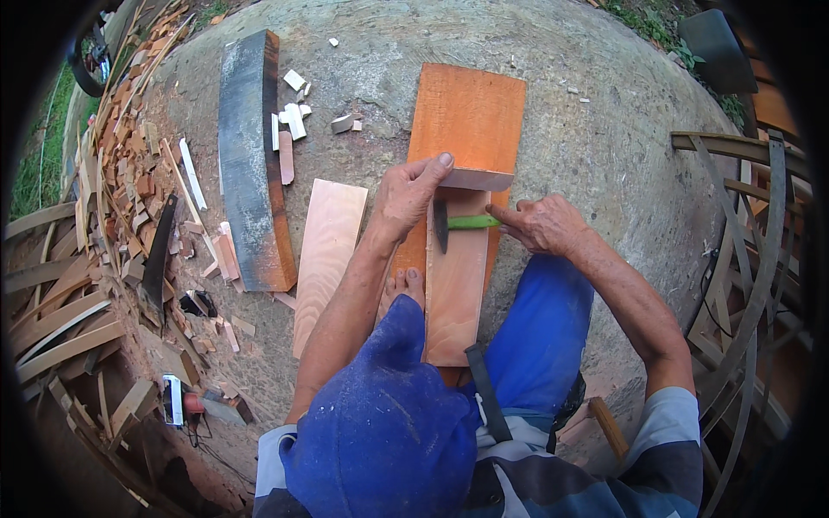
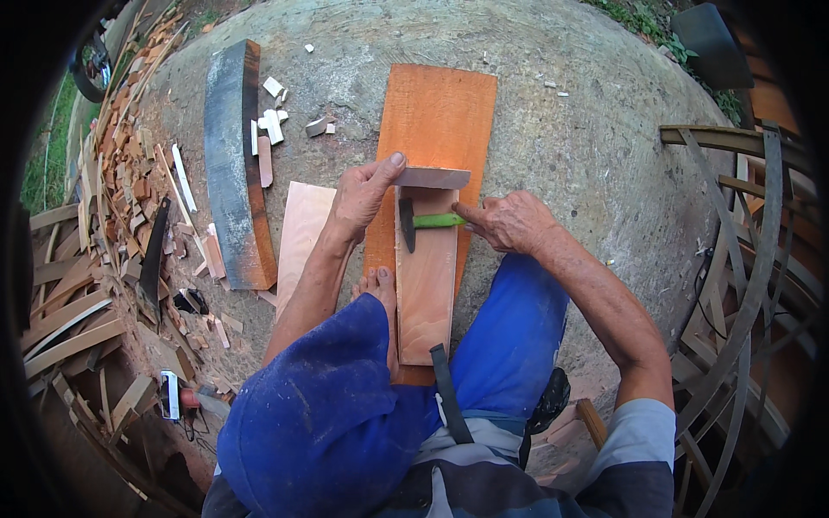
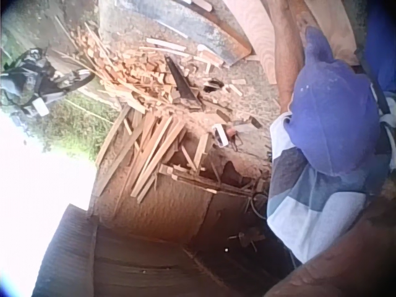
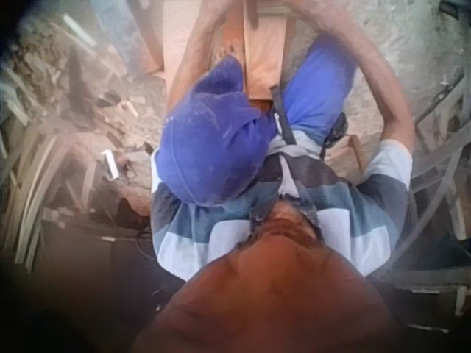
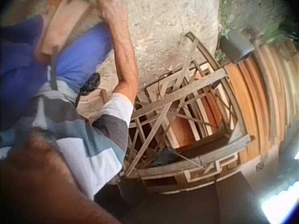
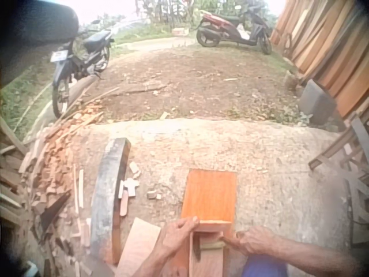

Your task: The person sits on the floor and assembles small wooden pieces into a frame-like structure. They use a hammer to drive nails into the joints, repeatedly adjusting the pieces to ensure alignment.

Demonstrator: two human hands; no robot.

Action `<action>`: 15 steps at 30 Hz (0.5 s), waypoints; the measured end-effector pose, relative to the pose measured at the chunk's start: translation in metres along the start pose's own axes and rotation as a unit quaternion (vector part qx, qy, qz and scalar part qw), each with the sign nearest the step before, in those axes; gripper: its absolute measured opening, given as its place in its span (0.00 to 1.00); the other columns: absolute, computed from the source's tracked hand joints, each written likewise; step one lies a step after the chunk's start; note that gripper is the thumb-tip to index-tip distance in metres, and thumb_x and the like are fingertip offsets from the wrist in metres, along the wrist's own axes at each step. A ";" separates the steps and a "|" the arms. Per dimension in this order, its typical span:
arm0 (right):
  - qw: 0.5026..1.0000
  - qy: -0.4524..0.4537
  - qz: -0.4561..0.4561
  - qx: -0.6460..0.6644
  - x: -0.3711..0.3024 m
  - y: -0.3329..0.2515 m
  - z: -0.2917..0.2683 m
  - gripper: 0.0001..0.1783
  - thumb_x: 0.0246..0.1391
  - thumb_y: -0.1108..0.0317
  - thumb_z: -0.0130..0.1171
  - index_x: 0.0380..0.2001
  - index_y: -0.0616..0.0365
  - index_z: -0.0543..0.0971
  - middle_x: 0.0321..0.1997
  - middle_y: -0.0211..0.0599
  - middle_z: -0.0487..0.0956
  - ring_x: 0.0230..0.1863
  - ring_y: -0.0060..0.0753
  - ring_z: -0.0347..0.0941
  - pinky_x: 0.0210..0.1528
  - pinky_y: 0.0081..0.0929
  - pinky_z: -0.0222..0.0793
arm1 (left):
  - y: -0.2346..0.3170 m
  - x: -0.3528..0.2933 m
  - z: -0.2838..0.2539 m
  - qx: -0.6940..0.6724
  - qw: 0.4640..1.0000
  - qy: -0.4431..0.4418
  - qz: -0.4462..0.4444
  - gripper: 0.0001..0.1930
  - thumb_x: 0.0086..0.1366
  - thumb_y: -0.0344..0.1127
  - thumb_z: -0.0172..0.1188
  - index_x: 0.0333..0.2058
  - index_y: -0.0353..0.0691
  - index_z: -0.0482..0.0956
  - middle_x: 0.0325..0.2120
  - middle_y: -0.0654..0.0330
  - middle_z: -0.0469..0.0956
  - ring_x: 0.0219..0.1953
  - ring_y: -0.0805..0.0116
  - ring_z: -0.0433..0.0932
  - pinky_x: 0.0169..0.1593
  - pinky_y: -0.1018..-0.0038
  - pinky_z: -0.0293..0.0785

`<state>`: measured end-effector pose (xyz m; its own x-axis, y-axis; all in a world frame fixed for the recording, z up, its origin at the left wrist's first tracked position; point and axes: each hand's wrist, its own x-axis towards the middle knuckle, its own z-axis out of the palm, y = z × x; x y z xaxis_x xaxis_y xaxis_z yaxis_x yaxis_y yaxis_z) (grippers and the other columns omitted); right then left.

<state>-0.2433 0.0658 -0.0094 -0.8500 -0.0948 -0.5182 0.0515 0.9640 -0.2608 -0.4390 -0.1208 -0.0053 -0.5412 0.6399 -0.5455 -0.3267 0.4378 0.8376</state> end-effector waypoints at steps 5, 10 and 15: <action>0.998 0.043 -0.004 0.047 -0.021 0.000 0.000 0.28 0.66 0.50 0.59 0.66 0.41 0.71 0.29 0.40 0.84 0.31 0.48 0.84 0.33 0.46 0.79 | -0.019 0.005 -0.004 -0.001 1.000 -0.009 0.015 0.35 0.70 0.60 0.63 0.56 0.27 0.81 0.47 0.51 0.85 0.49 0.67 0.80 0.54 0.70 0.75; 0.964 0.207 0.048 0.159 -0.073 -0.026 -0.026 0.26 0.53 0.68 0.69 0.58 0.47 0.80 0.32 0.40 0.85 0.33 0.47 0.85 0.34 0.45 0.80 | -0.080 -0.012 0.007 -0.080 0.990 0.114 0.006 0.36 0.70 0.57 0.65 0.59 0.25 0.74 0.48 0.50 0.81 0.51 0.65 0.79 0.58 0.69 0.74; 0.891 0.417 0.090 0.158 -0.021 -0.046 -0.048 0.18 0.57 0.73 0.68 0.52 0.55 0.84 0.48 0.40 0.84 0.48 0.42 0.83 0.49 0.32 0.79 | -0.116 -0.043 0.036 0.155 0.980 0.119 0.018 0.33 0.62 0.43 0.73 0.56 0.25 0.71 0.44 0.50 0.79 0.51 0.61 0.79 0.55 0.65 0.77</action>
<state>-0.2531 0.0348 0.0523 -0.9003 0.3985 0.1752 0.2594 0.8143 -0.5193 -0.3500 -0.1767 -0.0799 -0.7260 0.5088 -0.4627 -0.0725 0.6125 0.7871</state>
